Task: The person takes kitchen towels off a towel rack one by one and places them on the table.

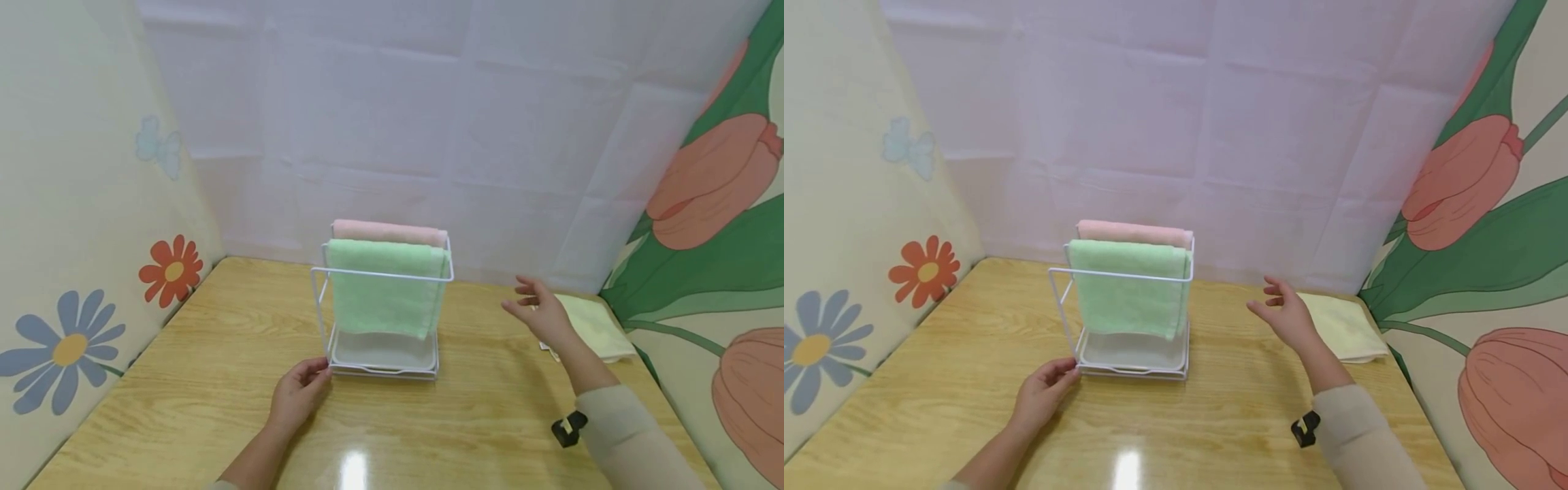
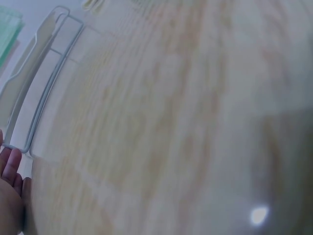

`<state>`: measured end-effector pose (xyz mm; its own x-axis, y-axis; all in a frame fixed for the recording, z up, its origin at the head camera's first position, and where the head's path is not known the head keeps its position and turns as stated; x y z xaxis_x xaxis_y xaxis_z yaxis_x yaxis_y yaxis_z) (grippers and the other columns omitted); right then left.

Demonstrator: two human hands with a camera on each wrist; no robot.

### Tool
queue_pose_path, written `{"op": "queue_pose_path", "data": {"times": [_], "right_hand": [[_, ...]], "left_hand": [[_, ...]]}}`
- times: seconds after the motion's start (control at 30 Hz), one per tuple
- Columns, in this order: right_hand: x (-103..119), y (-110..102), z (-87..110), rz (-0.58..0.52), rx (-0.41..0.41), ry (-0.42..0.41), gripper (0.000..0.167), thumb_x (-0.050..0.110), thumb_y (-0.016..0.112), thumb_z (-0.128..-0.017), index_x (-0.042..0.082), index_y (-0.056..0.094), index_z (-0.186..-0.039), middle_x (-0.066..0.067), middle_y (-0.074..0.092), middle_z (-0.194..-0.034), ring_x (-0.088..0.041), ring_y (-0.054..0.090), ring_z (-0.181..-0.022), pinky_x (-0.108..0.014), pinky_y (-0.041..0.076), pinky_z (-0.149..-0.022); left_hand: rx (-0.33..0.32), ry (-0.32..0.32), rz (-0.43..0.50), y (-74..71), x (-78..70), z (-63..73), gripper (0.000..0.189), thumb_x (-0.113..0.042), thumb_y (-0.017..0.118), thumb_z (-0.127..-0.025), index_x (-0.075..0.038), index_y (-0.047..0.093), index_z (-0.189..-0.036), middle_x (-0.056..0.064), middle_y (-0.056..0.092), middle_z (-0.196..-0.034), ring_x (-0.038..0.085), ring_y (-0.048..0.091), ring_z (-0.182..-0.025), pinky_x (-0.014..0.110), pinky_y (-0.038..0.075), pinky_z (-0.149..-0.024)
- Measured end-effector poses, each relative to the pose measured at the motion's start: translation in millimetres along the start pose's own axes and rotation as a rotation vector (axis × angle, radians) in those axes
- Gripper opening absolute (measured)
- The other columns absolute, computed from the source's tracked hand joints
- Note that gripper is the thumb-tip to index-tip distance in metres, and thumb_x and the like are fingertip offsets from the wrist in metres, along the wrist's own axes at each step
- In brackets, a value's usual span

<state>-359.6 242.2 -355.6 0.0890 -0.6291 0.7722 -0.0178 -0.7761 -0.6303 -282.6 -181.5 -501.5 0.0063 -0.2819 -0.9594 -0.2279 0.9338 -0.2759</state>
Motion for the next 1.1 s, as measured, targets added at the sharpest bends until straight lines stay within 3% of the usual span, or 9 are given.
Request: {"op": "queue_pose_path", "data": {"times": [0.6,1.1], "right_hand": [[75,-3,-9.9,-0.049,0.014,-0.154,0.063,0.030,0.067,-0.094,0.009,0.040,-0.146,-0.019,0.052,-0.139,-0.036,0.052,-0.122,-0.051,0.047,-0.099],[135,6,-17.7,-0.084,0.031,-0.264,0.059,0.020,0.069,-0.091,0.007,0.044,-0.143,-0.020,0.056,-0.135,-0.034,0.054,-0.122,-0.048,0.044,-0.103]], "left_hand": [[-0.002,0.003,0.017,0.3,-0.9,0.8,0.028,-0.009,0.067,-0.092,0.008,0.066,-0.114,0.022,0.071,-0.107,-0.007,0.058,-0.076,0.013,0.050,-0.069],[-0.008,-0.007,0.019,-0.3,-0.5,1.2,0.028,-0.009,0.068,-0.091,0.007,0.066,-0.113,0.021,0.071,-0.106,-0.007,0.058,-0.076,0.013,0.050,-0.068]]}}
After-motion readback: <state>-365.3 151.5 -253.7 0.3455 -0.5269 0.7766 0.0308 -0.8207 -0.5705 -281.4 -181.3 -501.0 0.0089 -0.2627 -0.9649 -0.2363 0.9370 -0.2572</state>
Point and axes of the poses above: each hand's wrist, its own z-axis away from the middle knuckle, its own y-axis out of the palm, x = y × z, the point moved 9 cm from there along -z, towards the middle knuckle
